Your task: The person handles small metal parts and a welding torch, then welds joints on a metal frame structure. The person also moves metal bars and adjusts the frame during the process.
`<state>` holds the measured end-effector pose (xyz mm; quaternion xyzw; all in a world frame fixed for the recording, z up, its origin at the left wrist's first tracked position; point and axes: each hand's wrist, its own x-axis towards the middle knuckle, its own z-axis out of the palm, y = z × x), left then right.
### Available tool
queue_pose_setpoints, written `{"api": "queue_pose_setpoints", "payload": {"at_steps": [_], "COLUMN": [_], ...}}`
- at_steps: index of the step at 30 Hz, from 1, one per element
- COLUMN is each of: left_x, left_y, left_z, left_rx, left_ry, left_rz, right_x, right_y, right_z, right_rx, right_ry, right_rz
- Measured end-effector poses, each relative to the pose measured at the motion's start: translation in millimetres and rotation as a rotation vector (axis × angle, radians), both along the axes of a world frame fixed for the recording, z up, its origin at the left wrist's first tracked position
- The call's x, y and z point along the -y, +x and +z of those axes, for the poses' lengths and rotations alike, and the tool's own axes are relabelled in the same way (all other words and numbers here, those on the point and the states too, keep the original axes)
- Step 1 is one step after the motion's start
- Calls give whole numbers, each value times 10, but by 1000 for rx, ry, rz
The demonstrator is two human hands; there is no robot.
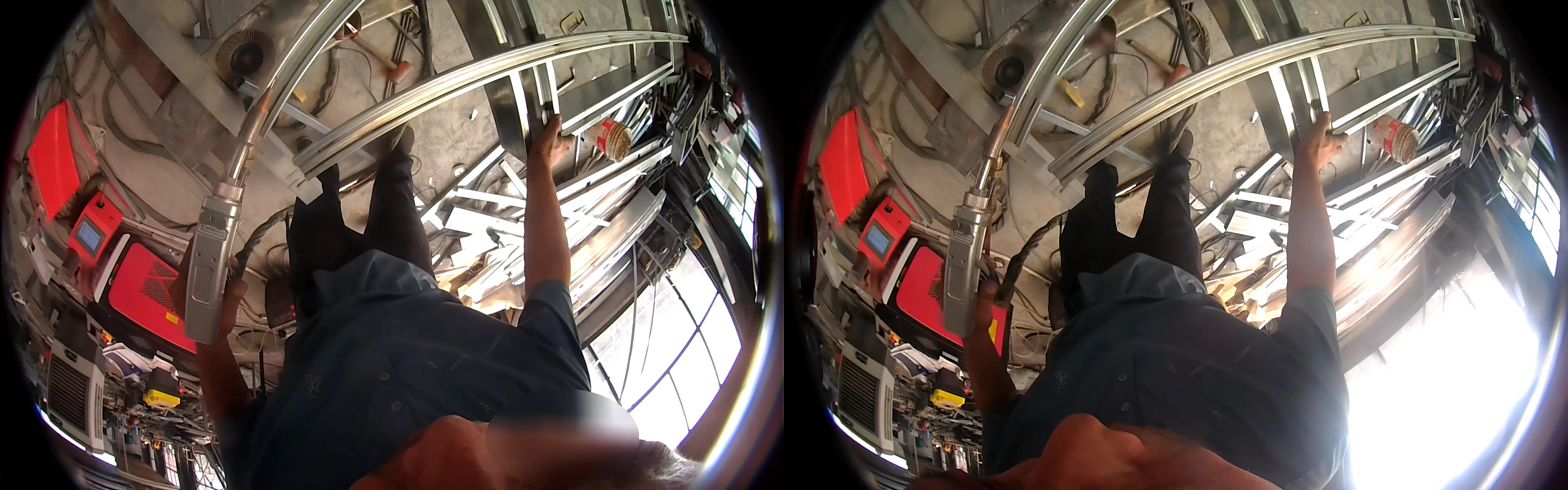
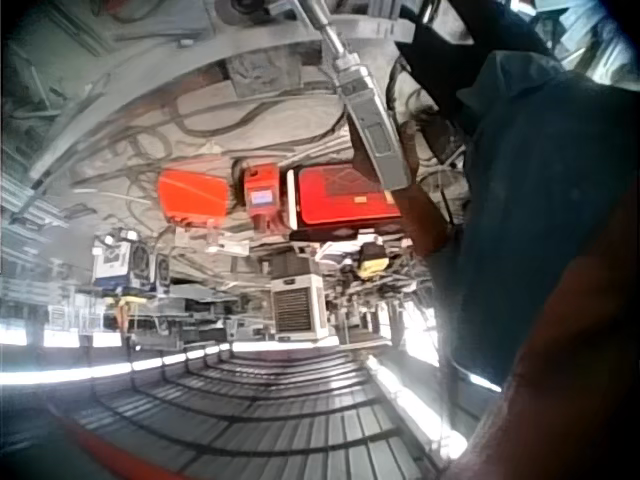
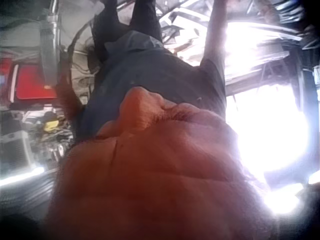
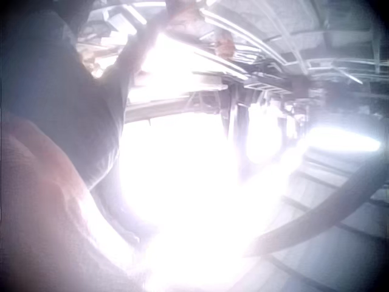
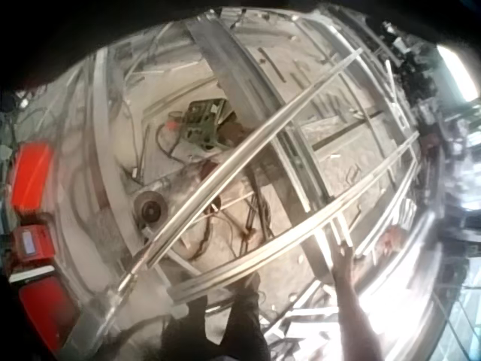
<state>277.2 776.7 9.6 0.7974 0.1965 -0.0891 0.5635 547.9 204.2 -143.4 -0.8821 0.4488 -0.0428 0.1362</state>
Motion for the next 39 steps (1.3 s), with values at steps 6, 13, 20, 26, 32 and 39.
{"api": "queue_pose_setpoints", "payload": {"at_steps": [6,13,20,26,32,39], "left_x": [427,997,2182,3541,4919,5997], "left_y": [-319,-325,419,1206,2134,3189], "left_z": [-31,142,427,566,504,254], "left_rx": [18,37,236,283,264,144], "left_ry": [-45,11,-2,-145,109,441], "left_rz": [224,160,-80,-117,-193,-340], "right_x": [103,71,199,346,1372,2867], "right_y": [34,-51,-30,-224,-500,81], "right_z": [-97,-9,-93,-167,20,625], "right_rx": [8,17,200,320,201,275], "right_ry": [-26,66,159,364,1034,966], "right_rz": [-11,10,92,194,447,379]}}
